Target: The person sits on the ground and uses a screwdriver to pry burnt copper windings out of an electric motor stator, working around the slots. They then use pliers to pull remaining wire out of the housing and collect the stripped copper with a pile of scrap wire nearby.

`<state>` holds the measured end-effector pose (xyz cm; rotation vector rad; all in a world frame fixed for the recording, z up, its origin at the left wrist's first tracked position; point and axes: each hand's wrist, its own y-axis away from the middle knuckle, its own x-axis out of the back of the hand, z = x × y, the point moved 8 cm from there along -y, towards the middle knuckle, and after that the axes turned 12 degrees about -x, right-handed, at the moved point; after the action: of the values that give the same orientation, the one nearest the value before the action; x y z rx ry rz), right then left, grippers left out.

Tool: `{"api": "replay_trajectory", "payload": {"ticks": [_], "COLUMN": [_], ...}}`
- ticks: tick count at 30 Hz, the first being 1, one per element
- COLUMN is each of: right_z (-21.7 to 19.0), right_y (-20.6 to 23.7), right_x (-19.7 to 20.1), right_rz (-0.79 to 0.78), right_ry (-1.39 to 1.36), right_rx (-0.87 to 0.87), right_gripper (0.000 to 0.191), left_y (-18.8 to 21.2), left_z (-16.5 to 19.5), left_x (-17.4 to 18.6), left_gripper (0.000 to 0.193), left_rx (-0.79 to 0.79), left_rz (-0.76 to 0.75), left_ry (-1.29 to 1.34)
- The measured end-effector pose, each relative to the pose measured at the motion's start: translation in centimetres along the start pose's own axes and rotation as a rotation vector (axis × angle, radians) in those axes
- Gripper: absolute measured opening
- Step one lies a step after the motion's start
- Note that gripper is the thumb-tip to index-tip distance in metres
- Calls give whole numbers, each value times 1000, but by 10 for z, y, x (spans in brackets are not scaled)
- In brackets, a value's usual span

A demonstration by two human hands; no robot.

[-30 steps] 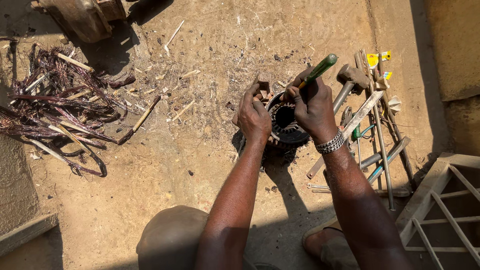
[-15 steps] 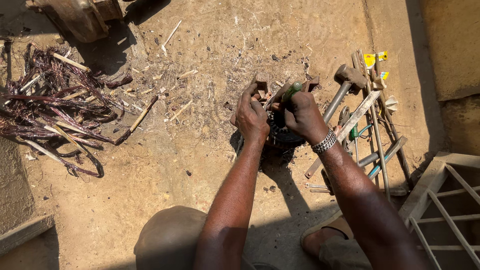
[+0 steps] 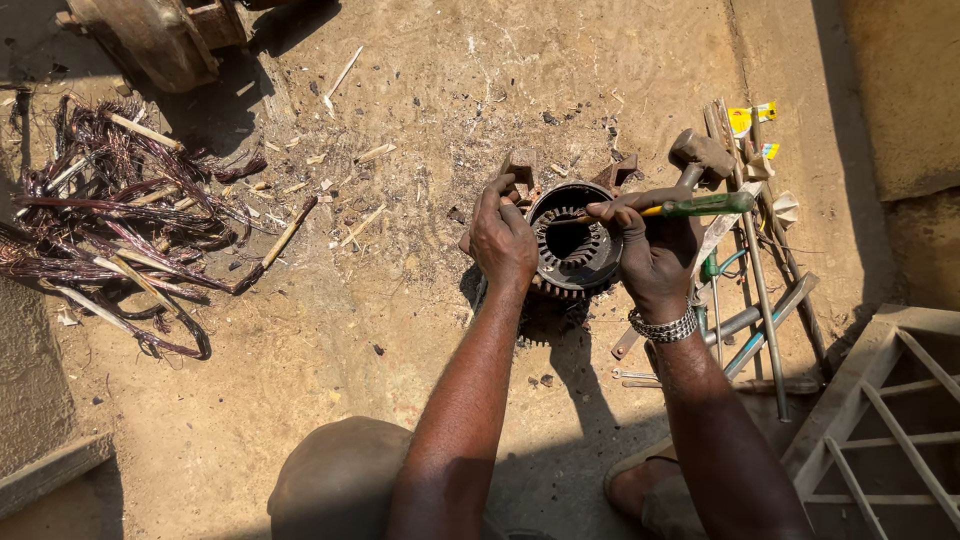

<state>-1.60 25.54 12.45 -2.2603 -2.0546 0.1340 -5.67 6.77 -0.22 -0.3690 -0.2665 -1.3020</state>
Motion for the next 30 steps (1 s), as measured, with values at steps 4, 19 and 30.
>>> {"api": "replay_trajectory", "payload": {"ticks": [4,19,30], "right_z": [32,16,31], "right_y": [5,4,13], "right_x": [7,9,9], "right_rz": [47,92,52], "right_ry": [-70,-3,-33], "right_rx": [-124,-58,-110], "right_gripper": [12,11,11], "left_y": [1,2,1], "left_z": [-5,-4,-2], "left_x": [-2,-2,-1], "left_gripper": [36,36,35], "left_rx": [27,-2,-14], "left_rz": [-19,-1,-8], "left_ry": [-8,40,40]}}
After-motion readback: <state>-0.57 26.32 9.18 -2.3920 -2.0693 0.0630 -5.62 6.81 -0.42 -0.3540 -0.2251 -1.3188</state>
